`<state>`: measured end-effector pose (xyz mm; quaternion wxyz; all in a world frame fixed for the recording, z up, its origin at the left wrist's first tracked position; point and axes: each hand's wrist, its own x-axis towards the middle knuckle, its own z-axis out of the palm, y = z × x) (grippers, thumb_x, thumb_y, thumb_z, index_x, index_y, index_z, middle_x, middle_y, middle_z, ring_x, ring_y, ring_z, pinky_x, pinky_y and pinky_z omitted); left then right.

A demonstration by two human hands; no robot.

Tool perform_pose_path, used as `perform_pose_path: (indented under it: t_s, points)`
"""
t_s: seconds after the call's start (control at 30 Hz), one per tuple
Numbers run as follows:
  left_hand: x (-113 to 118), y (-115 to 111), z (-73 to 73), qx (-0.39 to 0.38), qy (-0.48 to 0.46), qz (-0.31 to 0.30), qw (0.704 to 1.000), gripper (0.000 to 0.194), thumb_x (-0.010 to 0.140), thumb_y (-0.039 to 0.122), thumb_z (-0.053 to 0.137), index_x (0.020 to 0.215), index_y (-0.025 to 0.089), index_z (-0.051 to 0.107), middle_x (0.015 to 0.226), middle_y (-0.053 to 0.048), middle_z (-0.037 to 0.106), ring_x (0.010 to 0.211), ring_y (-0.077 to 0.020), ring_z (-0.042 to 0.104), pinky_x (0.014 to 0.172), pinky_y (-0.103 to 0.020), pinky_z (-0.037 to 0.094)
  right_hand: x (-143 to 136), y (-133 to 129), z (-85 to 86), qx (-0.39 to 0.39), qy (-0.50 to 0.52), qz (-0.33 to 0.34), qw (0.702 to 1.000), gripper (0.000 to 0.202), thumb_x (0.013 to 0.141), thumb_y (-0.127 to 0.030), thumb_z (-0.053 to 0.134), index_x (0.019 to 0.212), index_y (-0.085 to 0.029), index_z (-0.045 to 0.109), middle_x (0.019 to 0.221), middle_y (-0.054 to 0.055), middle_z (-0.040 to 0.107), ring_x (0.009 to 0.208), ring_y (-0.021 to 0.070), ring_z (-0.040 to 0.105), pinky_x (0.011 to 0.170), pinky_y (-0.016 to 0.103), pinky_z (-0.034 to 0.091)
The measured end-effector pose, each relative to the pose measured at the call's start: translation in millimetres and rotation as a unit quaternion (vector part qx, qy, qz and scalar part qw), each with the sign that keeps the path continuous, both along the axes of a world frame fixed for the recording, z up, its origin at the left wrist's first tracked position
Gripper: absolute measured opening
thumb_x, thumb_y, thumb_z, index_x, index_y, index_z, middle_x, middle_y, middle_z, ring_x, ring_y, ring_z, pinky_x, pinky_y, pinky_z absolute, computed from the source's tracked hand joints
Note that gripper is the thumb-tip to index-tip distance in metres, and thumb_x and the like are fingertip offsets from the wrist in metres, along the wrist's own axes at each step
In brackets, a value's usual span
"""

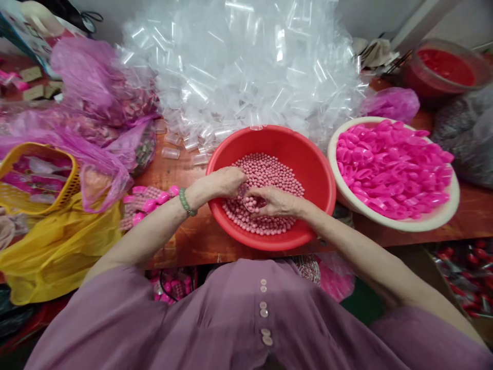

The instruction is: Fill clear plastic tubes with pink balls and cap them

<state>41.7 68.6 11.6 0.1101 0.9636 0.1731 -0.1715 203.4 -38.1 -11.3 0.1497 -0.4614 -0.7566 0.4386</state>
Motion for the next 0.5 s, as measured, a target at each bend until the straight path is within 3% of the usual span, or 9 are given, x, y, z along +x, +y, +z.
perform_pose_path:
  t_s: [0.1, 0.23, 0.33, 0.5]
  points:
    - [3, -2, -4.6, -0.013, 0.002, -0.015, 1.0, 0.02, 0.082, 0.017, 0.056, 0.095, 0.01, 0.069, 0.093, -0.013, 0.067, 0.081, -0.0202, 0.063, 0.071, -0.027, 0.044, 13, -11, 3.8, 0.005, 0.081, -0.062, 0.995, 0.027, 0.08, -0.03, 0.069, 0.103, -0.019, 0.06, 0.087, 0.0, 0.063, 0.078, 0.0139, 0.056, 0.077, 0.028, 0.048]
    - [3, 1, -11.1, -0.067, -0.098, -0.026, 0.993, 0.022, 0.082, 0.019, 0.057, 0.099, 0.011, 0.066, 0.095, -0.01, 0.067, 0.083, -0.0175, 0.06, 0.072, -0.026, 0.042, 27, -24, 7.3, 0.068, 0.107, -0.128, 0.984, 0.027, 0.08, -0.034, 0.071, 0.1, -0.02, 0.062, 0.095, 0.003, 0.066, 0.09, 0.0174, 0.061, 0.087, 0.034, 0.048]
    - [5, -1, -12.1, -0.148, -0.156, -0.017, 0.976, 0.024, 0.077, 0.021, 0.06, 0.098, 0.011, 0.067, 0.077, -0.003, 0.065, 0.068, -0.013, 0.054, 0.066, -0.024, 0.038, 34, -29, 7.2, 0.09, 0.105, -0.159, 0.978, 0.035, 0.078, -0.038, 0.074, 0.105, -0.021, 0.062, 0.102, 0.004, 0.068, 0.097, 0.0197, 0.062, 0.091, 0.036, 0.048]
    - [11, -15, -6.6, -0.302, -0.205, 0.052, 0.93, 0.024, 0.069, 0.019, 0.061, 0.091, 0.012, 0.067, 0.06, 0.006, 0.049, 0.053, -0.0075, 0.04, 0.054, -0.021, 0.03, 37, -34, 7.1, 0.072, 0.14, -0.197, 0.968, 0.04, 0.076, -0.039, 0.077, 0.107, -0.019, 0.063, 0.097, 0.003, 0.068, 0.089, 0.0167, 0.062, 0.085, 0.033, 0.05]
